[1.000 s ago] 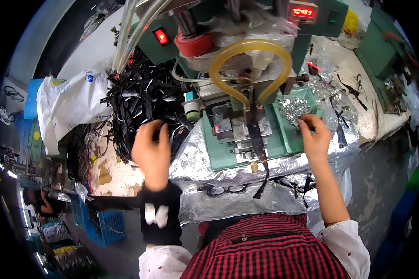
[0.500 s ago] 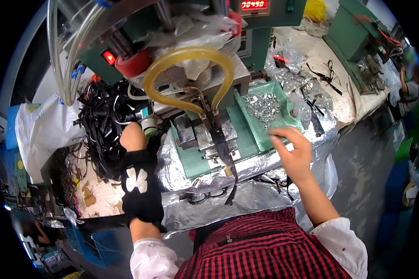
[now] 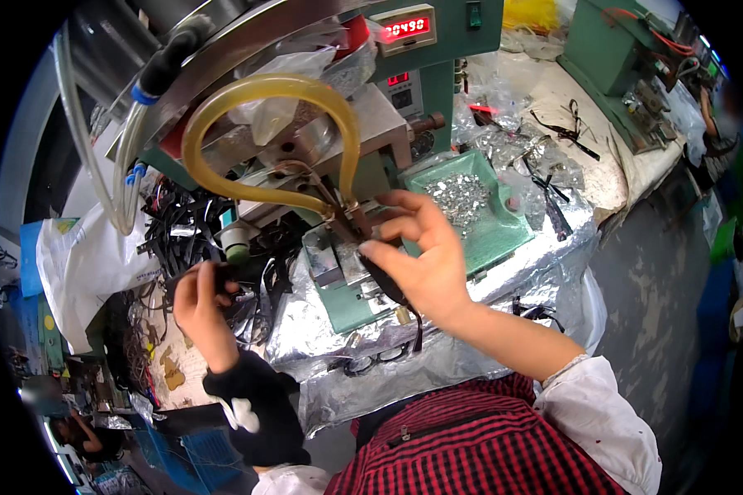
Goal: The person assembles eyeglasses by inserting small metal components into black frames using a green press machine. They repeatedly pick up frames and components, position them in the machine, and operate the press to secure the parts.
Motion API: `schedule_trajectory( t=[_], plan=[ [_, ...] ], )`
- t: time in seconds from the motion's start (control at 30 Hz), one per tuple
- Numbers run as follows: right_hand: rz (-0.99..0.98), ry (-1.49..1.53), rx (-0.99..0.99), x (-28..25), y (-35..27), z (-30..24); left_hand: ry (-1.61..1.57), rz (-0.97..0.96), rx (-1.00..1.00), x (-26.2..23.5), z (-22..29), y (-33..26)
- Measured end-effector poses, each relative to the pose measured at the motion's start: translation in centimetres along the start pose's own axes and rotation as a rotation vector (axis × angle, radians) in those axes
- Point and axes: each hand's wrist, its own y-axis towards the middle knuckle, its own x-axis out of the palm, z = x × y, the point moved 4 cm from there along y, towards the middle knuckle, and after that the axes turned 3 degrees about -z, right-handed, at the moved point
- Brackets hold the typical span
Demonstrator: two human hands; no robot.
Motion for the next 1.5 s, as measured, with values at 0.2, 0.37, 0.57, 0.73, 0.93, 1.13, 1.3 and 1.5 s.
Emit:
schedule_trajectory(
  t=[0.2,0.37,0.57,0.73,0.93,1.13,1.3,1.5],
  plan=[
    [-0.228,0.156,0.082,0.0,-2.4,-3.4,0.149,-0.226,0.919,6.8,8.3,-10.2],
    [-0.268,-0.275,-0.056,-5.1,1.1,-0.5,0.409,-0.402,1.117,12.5,8.3,-12.0],
    [0.296,-0.495,0.084,-14.1,2.8,4.7,0.316,-0.360,1.174,12.9,7.4,-11.8],
    [0.044,-0.989,-0.134,-13.7,-1.0,5.5,0.316,-0.361,1.116,12.8,7.2,-12.1],
    [0.023,-1.194,-0.140,-11.8,-1.6,5.9,0.302,-0.337,0.868,11.9,6.8,-13.9],
    [0.118,-1.035,-0.068,-11.9,-1.8,5.3,0.518,0.028,0.643,5.1,6.3,-13.6],
    [0.094,-0.857,-0.253,-11.5,-1.1,4.6,0.663,0.023,0.402,3.9,0.3,-3.4],
    [0.118,-0.954,-0.249,-12.9,-2.1,4.9,1.154,-0.222,-0.216,7.1,-10.5,3.1]
  ],
)
